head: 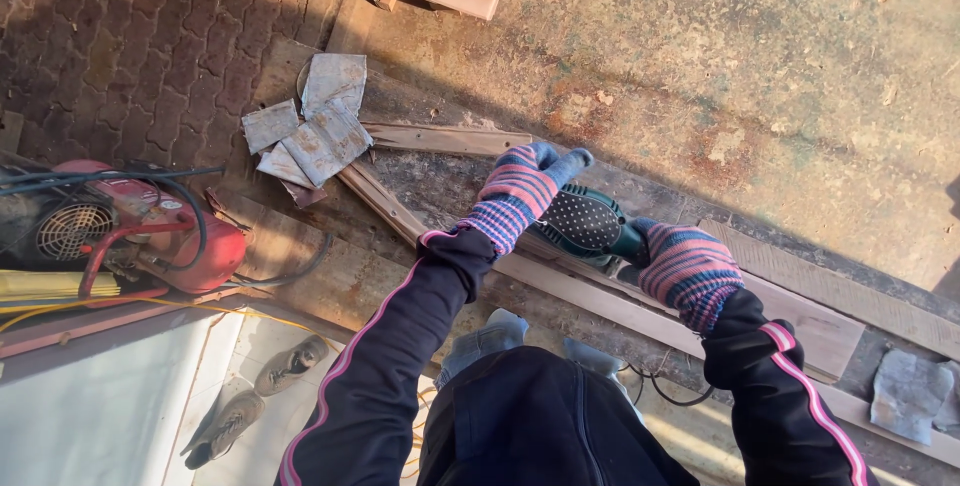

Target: The person is sanding a wooden board using an electric orbital sander on a workbench.

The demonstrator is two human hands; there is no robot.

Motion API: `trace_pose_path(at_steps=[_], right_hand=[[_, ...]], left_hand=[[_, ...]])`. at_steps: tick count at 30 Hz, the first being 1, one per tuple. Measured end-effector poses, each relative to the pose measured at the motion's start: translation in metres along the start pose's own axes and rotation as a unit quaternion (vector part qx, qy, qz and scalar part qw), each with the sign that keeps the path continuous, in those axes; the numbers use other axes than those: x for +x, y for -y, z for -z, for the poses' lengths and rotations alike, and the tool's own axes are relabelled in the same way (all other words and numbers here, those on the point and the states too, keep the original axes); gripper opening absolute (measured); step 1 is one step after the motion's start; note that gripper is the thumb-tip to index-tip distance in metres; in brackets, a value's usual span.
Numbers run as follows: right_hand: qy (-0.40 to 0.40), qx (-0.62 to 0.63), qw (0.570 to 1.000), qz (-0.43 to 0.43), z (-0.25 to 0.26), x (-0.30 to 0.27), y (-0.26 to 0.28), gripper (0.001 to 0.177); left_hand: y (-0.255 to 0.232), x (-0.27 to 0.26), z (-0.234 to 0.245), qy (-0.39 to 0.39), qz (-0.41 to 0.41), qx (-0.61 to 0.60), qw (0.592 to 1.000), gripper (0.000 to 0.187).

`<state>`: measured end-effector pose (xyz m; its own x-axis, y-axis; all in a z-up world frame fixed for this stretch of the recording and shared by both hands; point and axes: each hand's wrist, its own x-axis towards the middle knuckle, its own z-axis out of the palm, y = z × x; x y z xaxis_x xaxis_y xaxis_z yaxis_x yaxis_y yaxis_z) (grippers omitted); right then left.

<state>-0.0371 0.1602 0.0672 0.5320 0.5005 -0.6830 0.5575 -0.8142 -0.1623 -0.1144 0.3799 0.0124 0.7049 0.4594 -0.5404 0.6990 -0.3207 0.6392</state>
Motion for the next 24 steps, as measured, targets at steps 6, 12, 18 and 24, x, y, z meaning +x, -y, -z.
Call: trace_pose_path(at_steps=[6,12,18,24], right_hand=[[-0.006,-0.014,1.0,0.023,0.006,0.014,0.025,0.04],[-0.008,-0.014,0.999,0.045,0.011,0.023,0.051,0.035],[-0.02,0.006,0.997,0.07,0.015,0.026,0.071,0.031],[-0.013,0.011,0.998,0.056,0.015,0.029,0.084,0.031]], left_hand=[[0.016,0.008,0.027,-0.011,-0.001,-0.015,1.0,0.068],[0.037,0.022,0.042,-0.036,0.002,-0.025,0.999,0.066],[0.048,0.025,0.058,-0.041,0.004,-0.023,0.999,0.062],[0.057,0.032,0.067,-0.059,0.011,-0.023,0.998,0.061]])
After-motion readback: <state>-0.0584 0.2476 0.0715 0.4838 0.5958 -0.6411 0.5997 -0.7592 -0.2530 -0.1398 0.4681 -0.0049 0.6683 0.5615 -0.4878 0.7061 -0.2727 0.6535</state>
